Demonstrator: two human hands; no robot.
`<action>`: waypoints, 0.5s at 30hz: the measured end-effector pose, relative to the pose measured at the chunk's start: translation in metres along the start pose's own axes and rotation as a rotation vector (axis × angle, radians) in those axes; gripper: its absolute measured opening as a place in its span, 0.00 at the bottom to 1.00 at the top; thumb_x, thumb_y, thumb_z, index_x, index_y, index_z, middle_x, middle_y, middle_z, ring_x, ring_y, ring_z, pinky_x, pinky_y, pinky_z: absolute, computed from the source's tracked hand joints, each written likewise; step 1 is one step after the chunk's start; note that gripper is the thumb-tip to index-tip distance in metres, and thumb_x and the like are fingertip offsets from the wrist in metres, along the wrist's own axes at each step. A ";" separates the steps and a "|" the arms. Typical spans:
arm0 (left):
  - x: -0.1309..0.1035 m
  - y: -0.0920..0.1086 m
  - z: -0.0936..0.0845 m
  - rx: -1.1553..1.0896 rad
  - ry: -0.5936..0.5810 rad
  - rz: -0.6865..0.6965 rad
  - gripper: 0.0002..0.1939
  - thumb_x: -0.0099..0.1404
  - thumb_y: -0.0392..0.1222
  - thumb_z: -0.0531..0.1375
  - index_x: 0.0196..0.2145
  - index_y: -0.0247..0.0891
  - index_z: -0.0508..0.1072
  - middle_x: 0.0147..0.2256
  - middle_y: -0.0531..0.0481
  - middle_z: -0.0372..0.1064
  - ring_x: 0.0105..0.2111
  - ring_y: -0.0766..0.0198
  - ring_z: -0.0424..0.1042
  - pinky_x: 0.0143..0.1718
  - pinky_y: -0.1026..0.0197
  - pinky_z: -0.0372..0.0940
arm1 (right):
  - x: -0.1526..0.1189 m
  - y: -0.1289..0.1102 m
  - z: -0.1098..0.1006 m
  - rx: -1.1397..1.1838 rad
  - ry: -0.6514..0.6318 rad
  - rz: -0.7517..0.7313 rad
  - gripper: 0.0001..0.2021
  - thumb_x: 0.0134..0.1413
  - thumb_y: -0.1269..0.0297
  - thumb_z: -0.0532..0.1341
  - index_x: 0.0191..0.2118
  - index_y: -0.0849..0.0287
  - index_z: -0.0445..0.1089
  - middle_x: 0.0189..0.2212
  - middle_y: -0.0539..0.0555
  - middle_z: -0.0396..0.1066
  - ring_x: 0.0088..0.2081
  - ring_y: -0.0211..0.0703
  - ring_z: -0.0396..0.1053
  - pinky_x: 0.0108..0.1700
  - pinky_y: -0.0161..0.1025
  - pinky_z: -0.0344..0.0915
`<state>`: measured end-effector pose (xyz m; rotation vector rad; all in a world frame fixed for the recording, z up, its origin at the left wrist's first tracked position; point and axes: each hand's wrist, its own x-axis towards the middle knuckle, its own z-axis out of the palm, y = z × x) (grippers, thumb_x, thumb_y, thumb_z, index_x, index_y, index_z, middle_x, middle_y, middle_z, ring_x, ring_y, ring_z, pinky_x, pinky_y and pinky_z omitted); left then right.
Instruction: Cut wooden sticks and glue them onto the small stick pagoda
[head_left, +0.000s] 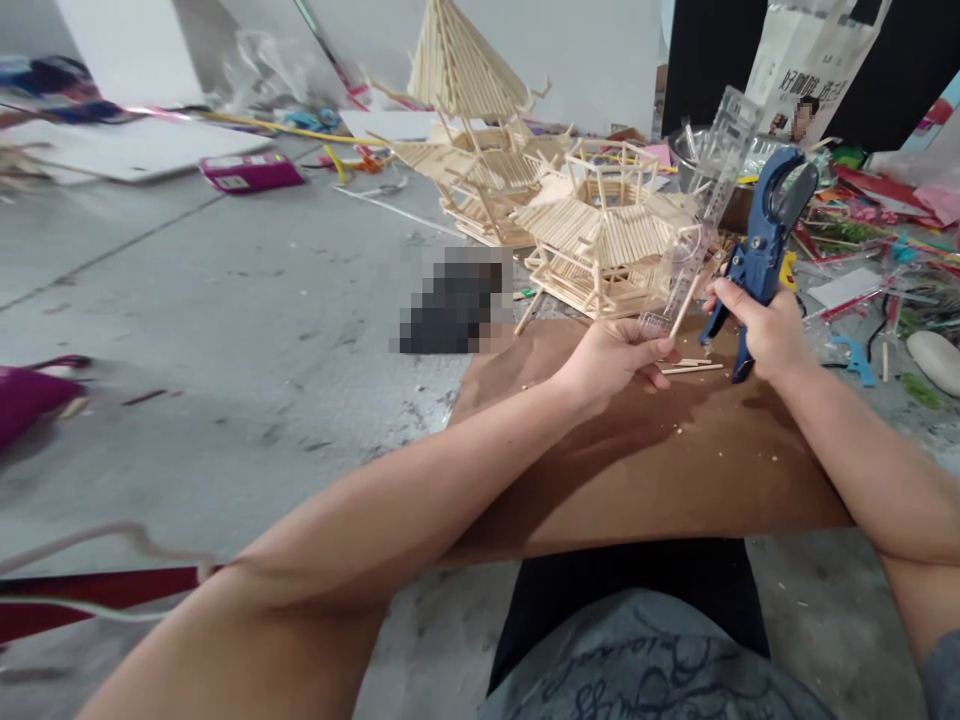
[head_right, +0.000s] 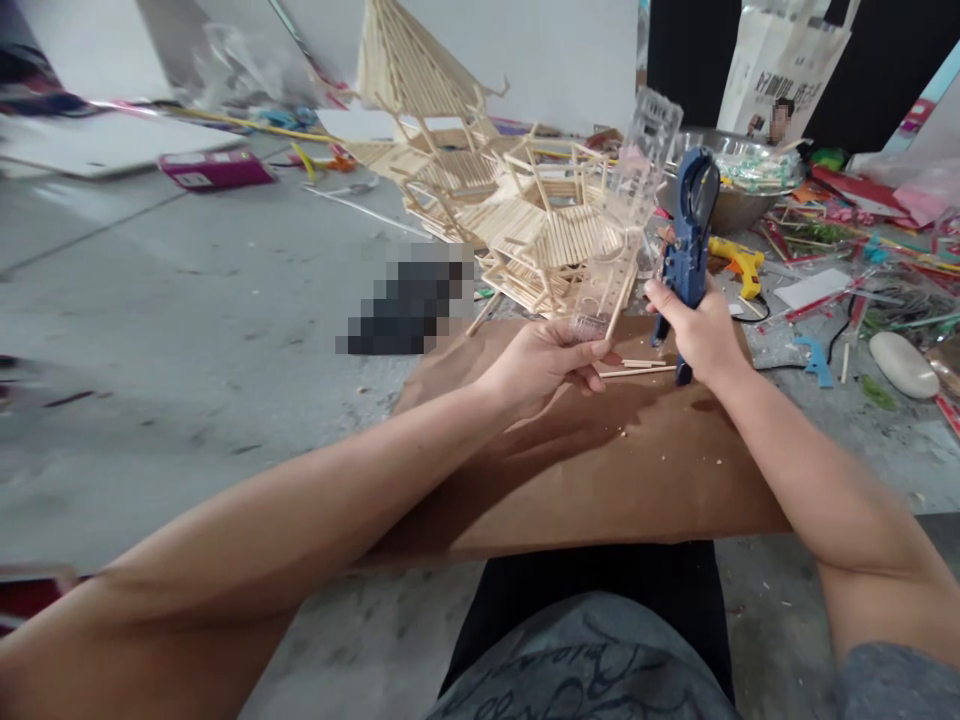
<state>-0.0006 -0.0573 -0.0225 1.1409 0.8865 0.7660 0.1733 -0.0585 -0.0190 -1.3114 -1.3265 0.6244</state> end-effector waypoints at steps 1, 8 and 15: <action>0.001 0.001 -0.002 -0.007 0.017 0.019 0.03 0.57 0.31 0.59 0.25 0.29 0.70 0.23 0.51 0.71 0.14 0.73 0.67 0.15 0.70 0.62 | 0.004 -0.002 -0.008 -0.037 -0.028 0.002 0.10 0.45 0.54 0.60 0.29 0.55 0.65 0.26 0.52 0.69 0.30 0.43 0.69 0.34 0.43 0.66; 0.004 0.011 -0.013 -0.057 0.066 0.107 0.02 0.56 0.31 0.60 0.26 0.30 0.70 0.22 0.53 0.70 0.13 0.74 0.65 0.14 0.70 0.61 | 0.016 -0.022 -0.055 -0.712 -0.348 -0.033 0.06 0.41 0.61 0.61 0.29 0.54 0.65 0.26 0.50 0.69 0.28 0.44 0.66 0.32 0.42 0.61; 0.004 0.012 -0.014 -0.023 0.085 0.111 0.02 0.56 0.31 0.60 0.27 0.29 0.70 0.22 0.52 0.71 0.14 0.74 0.66 0.15 0.71 0.61 | 0.015 -0.017 -0.046 -0.951 -0.491 -0.078 0.07 0.37 0.63 0.61 0.29 0.53 0.67 0.24 0.51 0.70 0.25 0.44 0.65 0.28 0.40 0.57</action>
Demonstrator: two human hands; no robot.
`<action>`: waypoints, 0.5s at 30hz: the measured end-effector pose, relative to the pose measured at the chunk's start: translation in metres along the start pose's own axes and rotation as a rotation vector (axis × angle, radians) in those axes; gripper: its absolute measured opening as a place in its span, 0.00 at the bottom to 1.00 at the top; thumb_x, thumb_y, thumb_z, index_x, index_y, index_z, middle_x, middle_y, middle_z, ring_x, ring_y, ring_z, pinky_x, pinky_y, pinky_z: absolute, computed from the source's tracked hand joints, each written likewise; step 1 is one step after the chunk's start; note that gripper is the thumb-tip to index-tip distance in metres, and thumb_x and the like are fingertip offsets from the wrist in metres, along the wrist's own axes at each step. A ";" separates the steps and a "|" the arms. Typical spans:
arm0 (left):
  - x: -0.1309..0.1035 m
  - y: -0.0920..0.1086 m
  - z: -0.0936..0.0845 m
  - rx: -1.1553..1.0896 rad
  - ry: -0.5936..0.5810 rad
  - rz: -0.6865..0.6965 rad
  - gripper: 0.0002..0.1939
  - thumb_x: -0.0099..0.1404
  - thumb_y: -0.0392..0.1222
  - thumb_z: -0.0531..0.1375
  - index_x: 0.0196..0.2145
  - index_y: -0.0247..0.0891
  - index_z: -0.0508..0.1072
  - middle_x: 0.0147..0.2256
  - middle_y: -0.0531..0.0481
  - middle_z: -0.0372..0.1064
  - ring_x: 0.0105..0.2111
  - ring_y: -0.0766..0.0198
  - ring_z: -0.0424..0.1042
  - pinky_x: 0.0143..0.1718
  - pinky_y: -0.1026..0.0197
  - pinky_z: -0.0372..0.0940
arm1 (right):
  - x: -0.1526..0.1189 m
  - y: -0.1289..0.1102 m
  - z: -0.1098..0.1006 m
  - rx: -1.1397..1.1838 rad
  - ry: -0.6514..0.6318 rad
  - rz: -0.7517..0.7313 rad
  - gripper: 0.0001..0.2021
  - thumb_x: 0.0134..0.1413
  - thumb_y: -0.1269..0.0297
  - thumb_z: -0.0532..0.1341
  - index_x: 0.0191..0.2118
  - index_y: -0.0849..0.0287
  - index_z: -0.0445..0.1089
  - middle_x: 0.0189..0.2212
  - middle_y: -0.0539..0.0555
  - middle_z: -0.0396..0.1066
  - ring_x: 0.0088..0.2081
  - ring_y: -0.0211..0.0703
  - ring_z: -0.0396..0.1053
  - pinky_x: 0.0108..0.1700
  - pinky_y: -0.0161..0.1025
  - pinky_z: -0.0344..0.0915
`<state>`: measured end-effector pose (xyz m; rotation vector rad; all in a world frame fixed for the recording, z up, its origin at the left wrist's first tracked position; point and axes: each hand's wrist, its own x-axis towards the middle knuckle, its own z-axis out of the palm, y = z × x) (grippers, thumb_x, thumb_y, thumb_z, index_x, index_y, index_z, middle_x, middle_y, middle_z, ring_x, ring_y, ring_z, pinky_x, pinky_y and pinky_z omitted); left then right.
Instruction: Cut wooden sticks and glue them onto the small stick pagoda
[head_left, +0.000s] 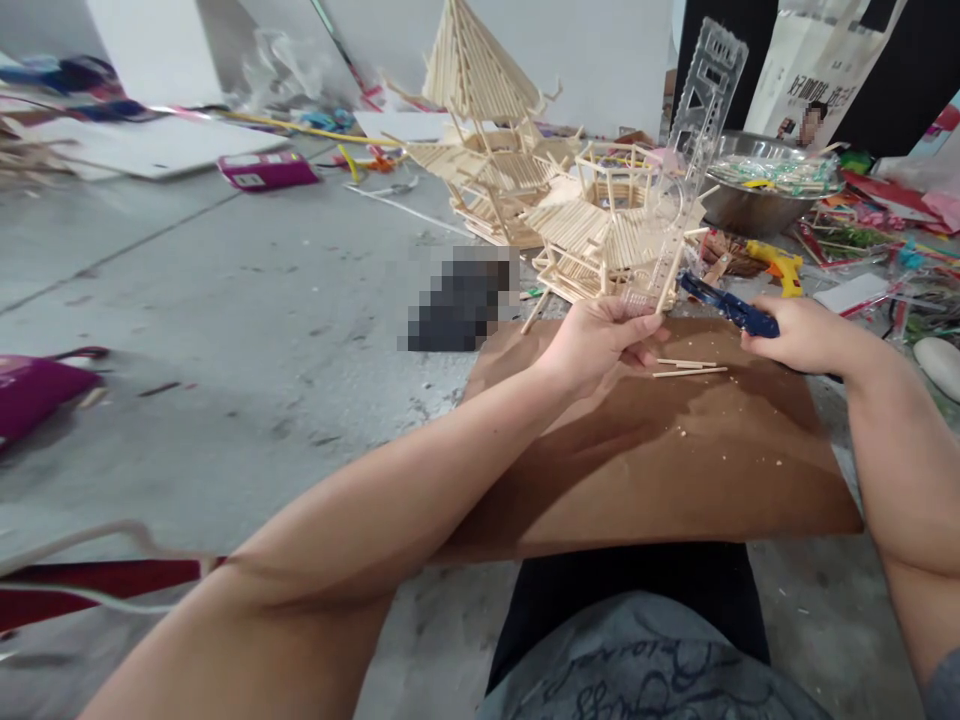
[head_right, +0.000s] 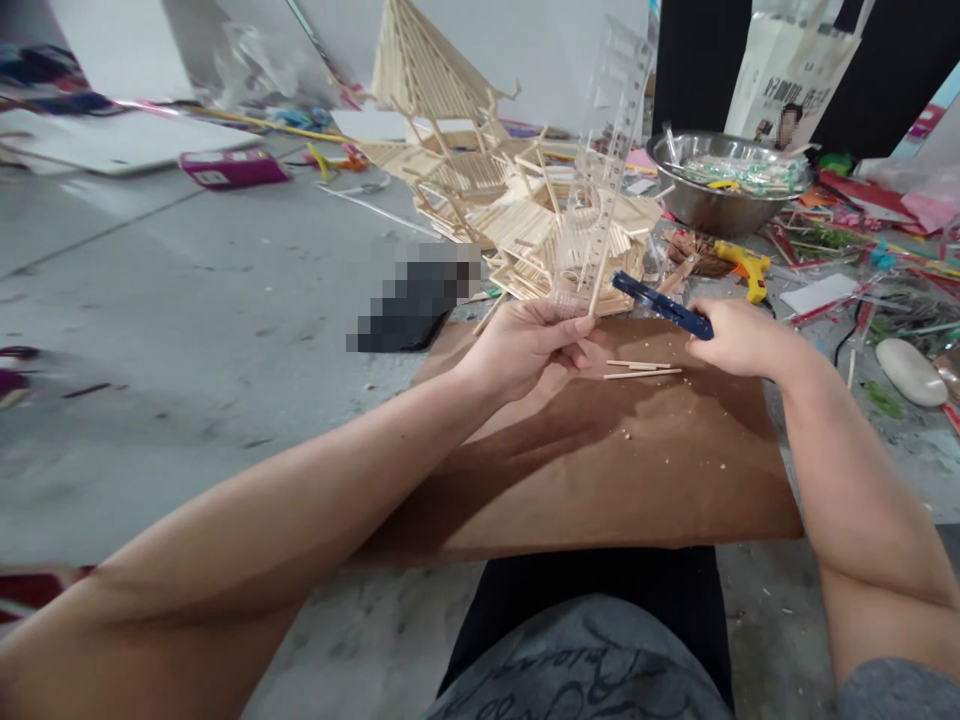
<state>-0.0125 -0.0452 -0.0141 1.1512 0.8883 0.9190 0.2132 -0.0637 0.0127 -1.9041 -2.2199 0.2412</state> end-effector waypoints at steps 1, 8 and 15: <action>0.000 0.000 0.000 0.008 -0.002 -0.002 0.02 0.56 0.32 0.60 0.26 0.29 0.70 0.22 0.52 0.71 0.14 0.74 0.66 0.15 0.70 0.62 | 0.000 0.000 0.002 -0.008 -0.012 -0.013 0.08 0.38 0.63 0.61 0.30 0.53 0.68 0.24 0.51 0.70 0.25 0.44 0.65 0.27 0.40 0.57; 0.000 0.001 0.000 0.018 0.000 0.002 0.02 0.56 0.31 0.60 0.26 0.29 0.70 0.22 0.52 0.70 0.13 0.74 0.66 0.15 0.71 0.62 | -0.001 -0.001 0.007 -0.080 -0.039 -0.037 0.09 0.41 0.61 0.59 0.32 0.54 0.68 0.26 0.53 0.70 0.26 0.45 0.65 0.28 0.40 0.56; 0.000 -0.001 -0.001 0.017 -0.005 0.012 0.02 0.56 0.31 0.60 0.26 0.29 0.70 0.22 0.52 0.71 0.13 0.74 0.66 0.14 0.71 0.62 | -0.001 -0.005 0.003 -0.143 -0.126 -0.069 0.14 0.45 0.61 0.55 0.40 0.57 0.68 0.31 0.55 0.72 0.31 0.47 0.68 0.32 0.40 0.59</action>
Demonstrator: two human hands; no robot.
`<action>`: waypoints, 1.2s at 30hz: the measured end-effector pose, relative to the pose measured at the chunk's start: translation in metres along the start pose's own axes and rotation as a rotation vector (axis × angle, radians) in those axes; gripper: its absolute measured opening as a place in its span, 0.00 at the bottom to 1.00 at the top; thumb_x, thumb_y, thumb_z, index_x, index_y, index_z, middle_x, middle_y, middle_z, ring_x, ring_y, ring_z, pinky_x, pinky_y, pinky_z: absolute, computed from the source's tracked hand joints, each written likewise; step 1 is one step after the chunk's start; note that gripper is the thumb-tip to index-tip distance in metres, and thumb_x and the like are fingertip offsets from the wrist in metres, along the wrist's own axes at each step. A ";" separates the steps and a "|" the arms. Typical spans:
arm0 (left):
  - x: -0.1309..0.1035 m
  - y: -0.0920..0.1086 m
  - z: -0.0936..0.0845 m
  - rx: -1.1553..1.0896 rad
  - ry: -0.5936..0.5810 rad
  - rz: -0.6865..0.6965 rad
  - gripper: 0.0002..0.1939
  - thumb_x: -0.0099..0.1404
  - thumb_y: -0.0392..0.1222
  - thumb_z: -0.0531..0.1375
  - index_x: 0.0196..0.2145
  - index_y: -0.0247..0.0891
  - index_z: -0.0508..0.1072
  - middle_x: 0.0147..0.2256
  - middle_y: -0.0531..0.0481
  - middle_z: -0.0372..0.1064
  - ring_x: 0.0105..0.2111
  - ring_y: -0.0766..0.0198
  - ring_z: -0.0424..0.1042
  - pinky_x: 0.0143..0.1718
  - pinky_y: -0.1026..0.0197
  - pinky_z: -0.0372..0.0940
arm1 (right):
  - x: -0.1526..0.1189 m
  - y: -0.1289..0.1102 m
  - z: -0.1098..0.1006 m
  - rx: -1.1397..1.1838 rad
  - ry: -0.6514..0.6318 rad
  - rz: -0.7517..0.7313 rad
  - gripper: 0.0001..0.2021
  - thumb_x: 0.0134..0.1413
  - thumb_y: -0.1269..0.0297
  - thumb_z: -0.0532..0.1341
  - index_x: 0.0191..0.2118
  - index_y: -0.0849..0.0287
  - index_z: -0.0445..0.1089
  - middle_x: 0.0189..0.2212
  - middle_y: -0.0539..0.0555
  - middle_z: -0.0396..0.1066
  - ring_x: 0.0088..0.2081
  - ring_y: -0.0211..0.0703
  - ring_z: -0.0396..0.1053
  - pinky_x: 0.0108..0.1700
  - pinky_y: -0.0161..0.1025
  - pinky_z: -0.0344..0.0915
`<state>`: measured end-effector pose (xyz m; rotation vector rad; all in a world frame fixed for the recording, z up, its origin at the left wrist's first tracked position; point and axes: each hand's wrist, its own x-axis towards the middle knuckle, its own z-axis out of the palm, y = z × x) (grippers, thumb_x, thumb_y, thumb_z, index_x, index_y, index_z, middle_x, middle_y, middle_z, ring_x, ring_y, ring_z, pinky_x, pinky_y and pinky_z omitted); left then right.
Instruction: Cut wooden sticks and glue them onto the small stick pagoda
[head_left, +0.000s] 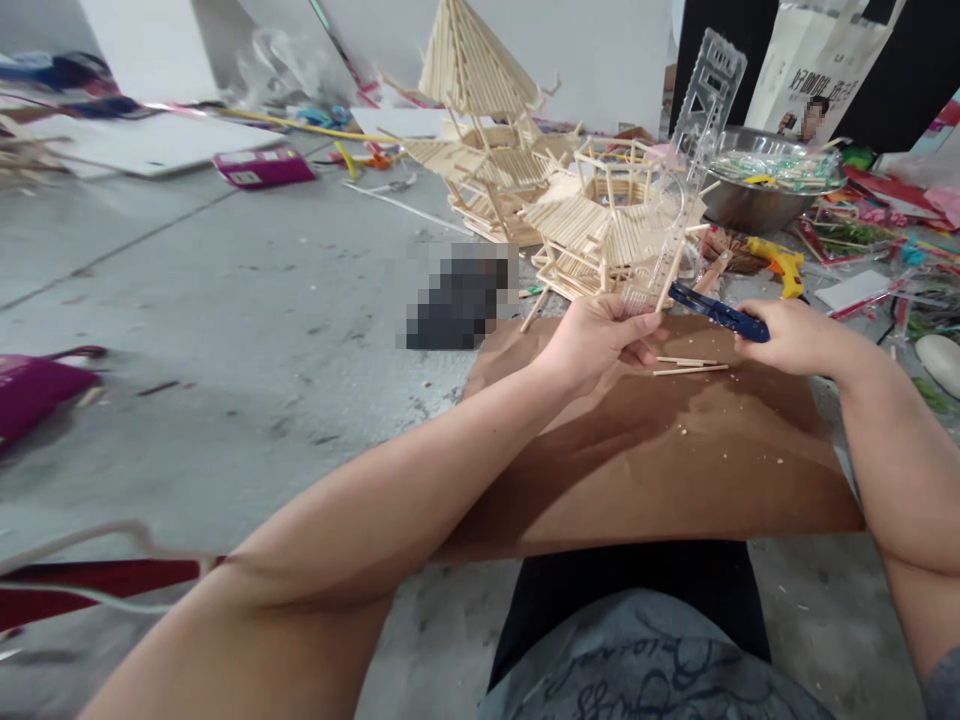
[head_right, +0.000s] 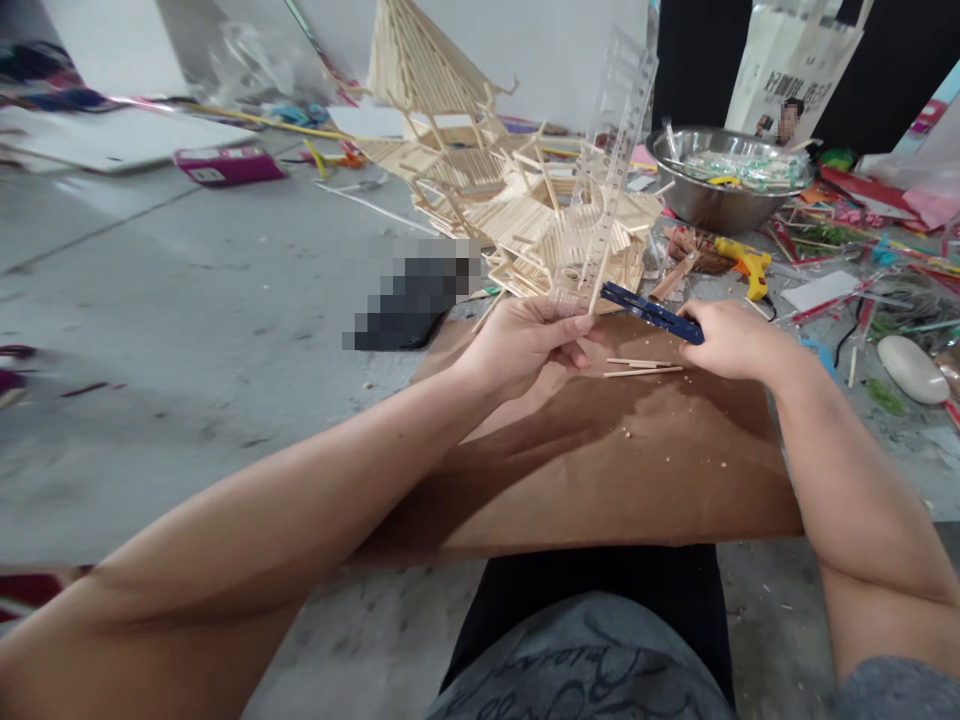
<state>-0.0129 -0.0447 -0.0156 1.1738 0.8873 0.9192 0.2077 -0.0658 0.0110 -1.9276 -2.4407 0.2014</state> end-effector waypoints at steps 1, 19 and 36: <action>0.000 0.000 0.000 0.000 0.000 -0.002 0.02 0.56 0.31 0.60 0.26 0.29 0.70 0.22 0.52 0.71 0.13 0.74 0.66 0.15 0.71 0.62 | 0.000 -0.001 -0.001 -0.009 -0.008 0.000 0.14 0.45 0.61 0.55 0.40 0.57 0.68 0.31 0.55 0.72 0.31 0.47 0.68 0.33 0.41 0.59; -0.001 0.000 0.001 0.013 -0.020 -0.036 0.03 0.57 0.29 0.58 0.26 0.30 0.69 0.21 0.53 0.70 0.13 0.73 0.67 0.15 0.69 0.65 | 0.001 -0.010 0.001 -0.016 -0.034 -0.002 0.16 0.46 0.62 0.55 0.42 0.59 0.69 0.34 0.58 0.73 0.34 0.48 0.69 0.33 0.39 0.61; 0.000 0.000 0.000 0.004 -0.025 -0.032 0.03 0.56 0.29 0.59 0.25 0.30 0.69 0.21 0.53 0.70 0.13 0.73 0.66 0.15 0.69 0.65 | 0.002 -0.010 -0.001 -0.016 -0.057 0.004 0.15 0.46 0.61 0.54 0.40 0.60 0.68 0.34 0.59 0.72 0.34 0.48 0.69 0.34 0.40 0.61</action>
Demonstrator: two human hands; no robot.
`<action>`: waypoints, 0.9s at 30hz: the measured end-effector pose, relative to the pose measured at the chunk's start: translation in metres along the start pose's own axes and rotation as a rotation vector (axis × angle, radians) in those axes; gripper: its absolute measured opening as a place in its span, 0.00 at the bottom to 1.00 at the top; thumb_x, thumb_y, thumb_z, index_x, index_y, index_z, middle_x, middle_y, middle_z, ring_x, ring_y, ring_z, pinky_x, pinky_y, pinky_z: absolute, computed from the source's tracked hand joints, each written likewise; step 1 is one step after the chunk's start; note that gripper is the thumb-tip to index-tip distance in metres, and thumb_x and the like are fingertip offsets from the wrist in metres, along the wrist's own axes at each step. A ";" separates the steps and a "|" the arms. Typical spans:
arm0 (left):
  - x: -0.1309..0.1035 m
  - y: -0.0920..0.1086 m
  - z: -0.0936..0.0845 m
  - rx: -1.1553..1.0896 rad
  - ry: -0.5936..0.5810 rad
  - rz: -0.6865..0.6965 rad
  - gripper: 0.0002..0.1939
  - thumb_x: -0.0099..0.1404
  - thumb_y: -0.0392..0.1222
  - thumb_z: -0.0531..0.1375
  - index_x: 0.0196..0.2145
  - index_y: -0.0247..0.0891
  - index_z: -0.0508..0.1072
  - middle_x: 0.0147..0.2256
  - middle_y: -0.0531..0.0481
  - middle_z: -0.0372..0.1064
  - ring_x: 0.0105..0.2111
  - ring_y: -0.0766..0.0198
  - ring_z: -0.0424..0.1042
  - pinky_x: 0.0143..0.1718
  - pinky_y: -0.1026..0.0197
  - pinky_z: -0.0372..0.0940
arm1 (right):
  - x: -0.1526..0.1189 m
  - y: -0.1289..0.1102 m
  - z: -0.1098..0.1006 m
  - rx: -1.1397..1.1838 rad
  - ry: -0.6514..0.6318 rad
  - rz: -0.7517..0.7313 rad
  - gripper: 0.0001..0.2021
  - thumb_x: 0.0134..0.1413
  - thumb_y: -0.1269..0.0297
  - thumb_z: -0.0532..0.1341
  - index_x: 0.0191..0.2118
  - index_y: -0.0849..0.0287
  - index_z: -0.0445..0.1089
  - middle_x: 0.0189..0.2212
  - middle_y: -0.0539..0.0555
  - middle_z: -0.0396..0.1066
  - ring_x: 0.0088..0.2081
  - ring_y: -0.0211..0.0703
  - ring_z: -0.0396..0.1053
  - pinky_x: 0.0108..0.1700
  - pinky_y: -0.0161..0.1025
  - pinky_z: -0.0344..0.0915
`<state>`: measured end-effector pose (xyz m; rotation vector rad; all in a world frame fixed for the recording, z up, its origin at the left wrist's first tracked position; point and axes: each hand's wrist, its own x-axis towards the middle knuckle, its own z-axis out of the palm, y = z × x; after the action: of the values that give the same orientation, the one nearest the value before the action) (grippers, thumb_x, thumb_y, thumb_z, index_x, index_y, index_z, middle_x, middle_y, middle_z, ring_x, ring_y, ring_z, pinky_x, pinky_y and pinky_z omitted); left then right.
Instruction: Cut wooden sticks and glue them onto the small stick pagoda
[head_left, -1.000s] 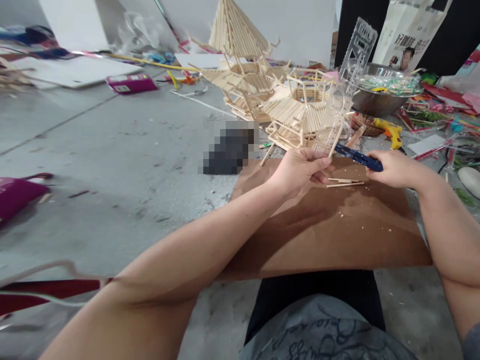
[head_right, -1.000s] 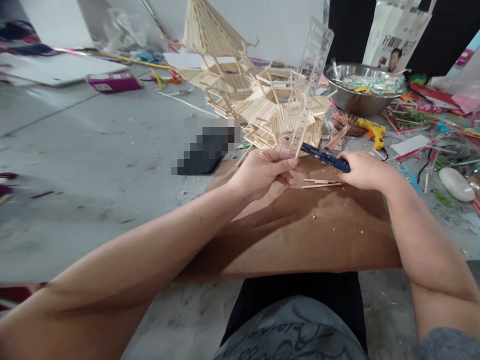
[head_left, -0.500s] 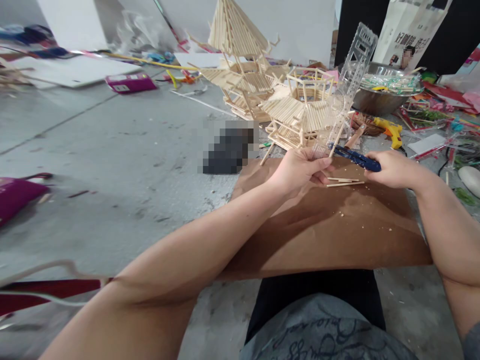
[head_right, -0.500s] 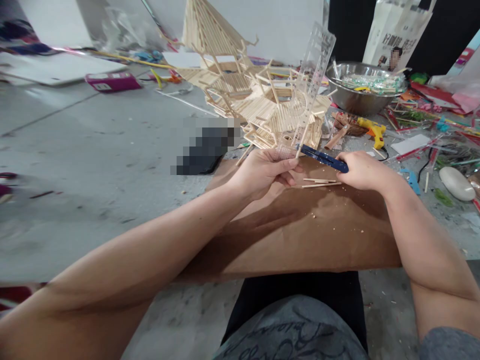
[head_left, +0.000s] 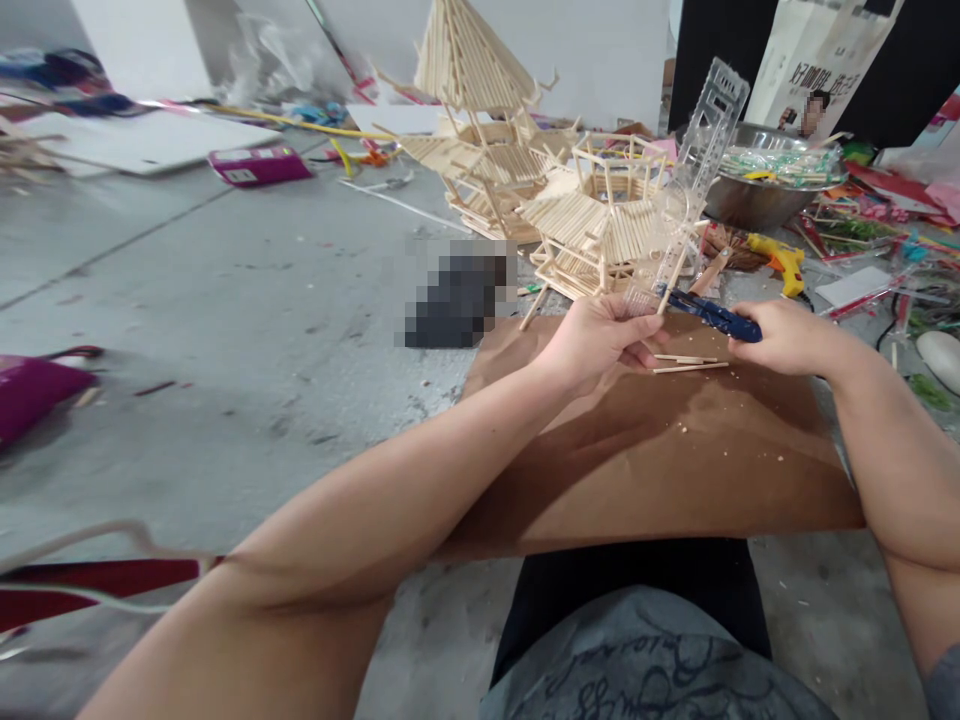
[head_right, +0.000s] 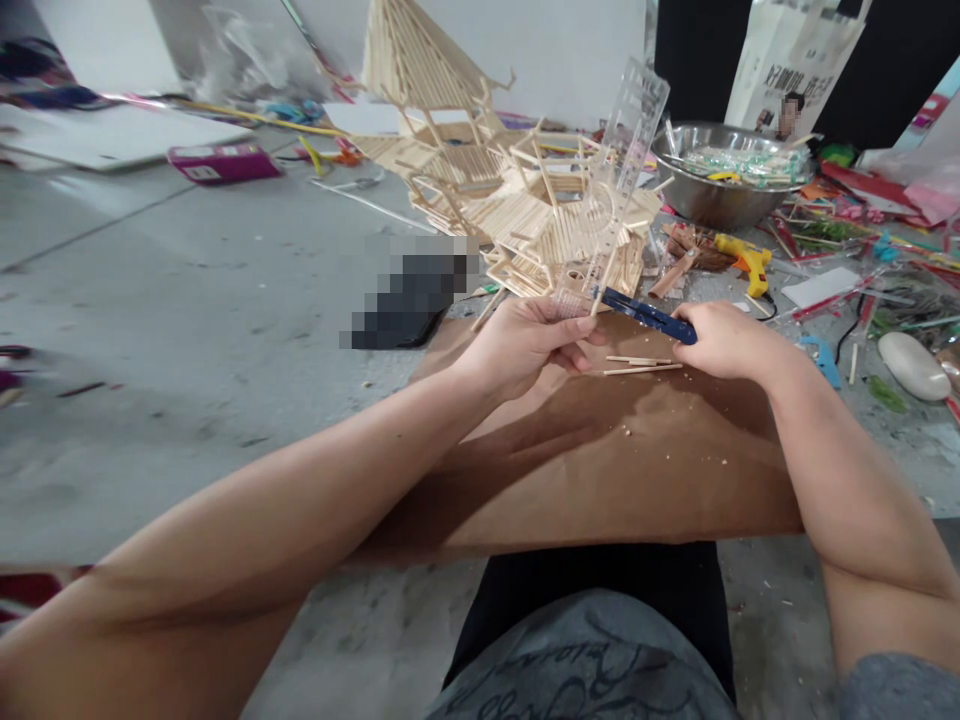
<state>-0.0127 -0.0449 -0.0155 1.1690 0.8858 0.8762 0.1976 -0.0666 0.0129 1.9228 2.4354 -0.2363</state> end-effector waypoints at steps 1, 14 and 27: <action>0.000 0.000 0.000 0.000 0.000 0.000 0.03 0.56 0.29 0.59 0.25 0.29 0.69 0.21 0.53 0.70 0.13 0.73 0.66 0.15 0.69 0.65 | 0.000 0.000 0.000 -0.002 0.002 -0.003 0.15 0.46 0.61 0.54 0.40 0.59 0.68 0.34 0.59 0.72 0.34 0.48 0.69 0.34 0.40 0.61; -0.001 0.000 0.000 0.025 0.022 -0.014 0.03 0.55 0.32 0.61 0.26 0.30 0.69 0.22 0.52 0.71 0.14 0.73 0.67 0.16 0.69 0.65 | -0.001 0.003 0.004 -0.017 0.071 -0.026 0.15 0.46 0.61 0.54 0.41 0.57 0.69 0.34 0.57 0.73 0.34 0.49 0.70 0.33 0.41 0.62; -0.001 -0.001 0.001 0.003 0.028 -0.013 0.02 0.57 0.30 0.59 0.27 0.30 0.68 0.21 0.54 0.70 0.13 0.73 0.67 0.14 0.70 0.63 | 0.001 0.005 0.007 -0.033 0.093 -0.007 0.16 0.46 0.61 0.54 0.42 0.57 0.69 0.35 0.57 0.73 0.35 0.50 0.70 0.35 0.43 0.62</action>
<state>-0.0123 -0.0464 -0.0162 1.1546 0.9165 0.8834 0.2020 -0.0658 0.0055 1.9549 2.4868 -0.1092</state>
